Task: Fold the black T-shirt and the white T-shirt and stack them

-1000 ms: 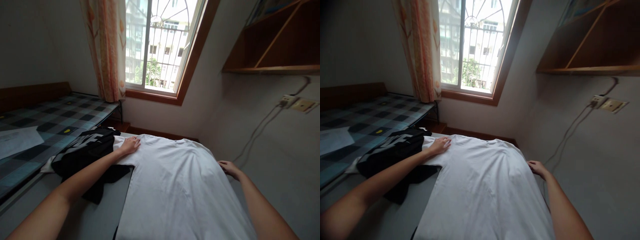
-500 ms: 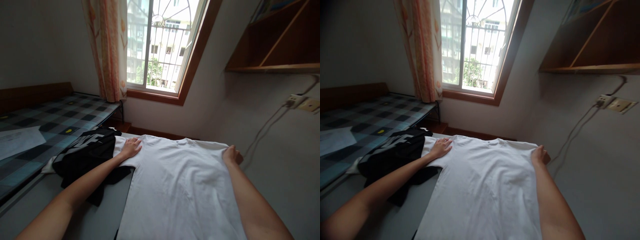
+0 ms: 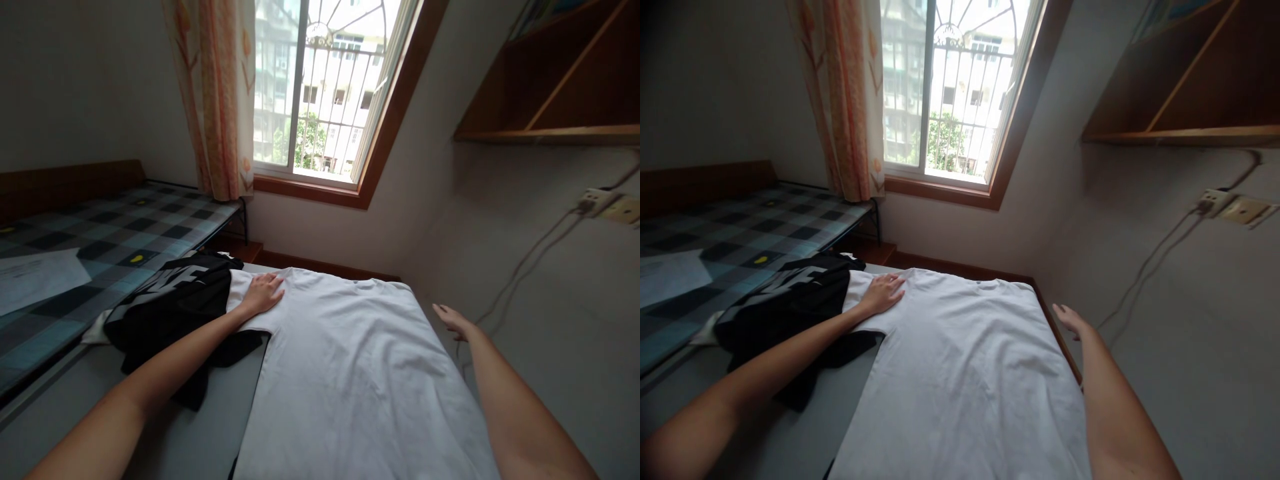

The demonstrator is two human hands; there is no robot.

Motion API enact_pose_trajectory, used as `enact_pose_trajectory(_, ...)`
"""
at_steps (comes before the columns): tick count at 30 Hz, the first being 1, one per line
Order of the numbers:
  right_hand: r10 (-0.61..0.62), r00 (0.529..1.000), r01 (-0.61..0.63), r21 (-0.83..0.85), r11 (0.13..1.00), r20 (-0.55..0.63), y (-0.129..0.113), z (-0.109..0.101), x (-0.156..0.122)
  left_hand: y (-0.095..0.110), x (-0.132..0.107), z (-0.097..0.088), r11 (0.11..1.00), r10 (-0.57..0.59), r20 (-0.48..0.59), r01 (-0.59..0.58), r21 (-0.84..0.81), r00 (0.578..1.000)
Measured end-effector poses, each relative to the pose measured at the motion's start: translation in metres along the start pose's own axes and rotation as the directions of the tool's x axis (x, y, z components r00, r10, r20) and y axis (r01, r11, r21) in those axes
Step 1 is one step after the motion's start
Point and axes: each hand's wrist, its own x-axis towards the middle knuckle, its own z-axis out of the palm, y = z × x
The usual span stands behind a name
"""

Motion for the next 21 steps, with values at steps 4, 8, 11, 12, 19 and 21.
enact_pose_trajectory(4,-0.097,0.99,0.091,0.06,0.994,0.102,-0.022,0.027,-0.009,-0.001,0.0,0.001,1.0,0.015,-0.012,-0.015,0.008,1.0)
enact_pose_trajectory(8,-0.146,0.981,0.163,-0.125,0.979,0.131,-0.055,0.053,-0.014,-0.001,0.0,0.001,1.0,0.023,-0.014,-0.023,0.005,1.0)
enact_pose_trajectory(11,-0.045,0.998,0.049,-0.158,0.986,0.031,-0.073,0.06,-0.005,-0.002,0.0,0.001,1.0,0.012,-0.003,-0.012,-0.007,1.0)
enact_pose_trajectory(12,-0.009,0.999,0.014,-0.141,0.99,0.036,-0.077,0.061,0.001,-0.002,0.0,0.001,1.0,0.006,0.002,-0.006,-0.009,1.0)
enact_pose_trajectory(19,0.144,0.989,-0.137,-0.169,0.976,0.03,-0.092,0.068,0.012,-0.002,0.001,0.0,1.0,0.014,-0.009,-0.014,0.012,1.0)
enact_pose_trajectory(21,0.014,0.997,-0.031,-0.244,0.969,-0.073,-0.094,0.074,-0.005,-0.002,0.001,0.001,1.0,0.018,-0.011,-0.018,0.021,1.0)
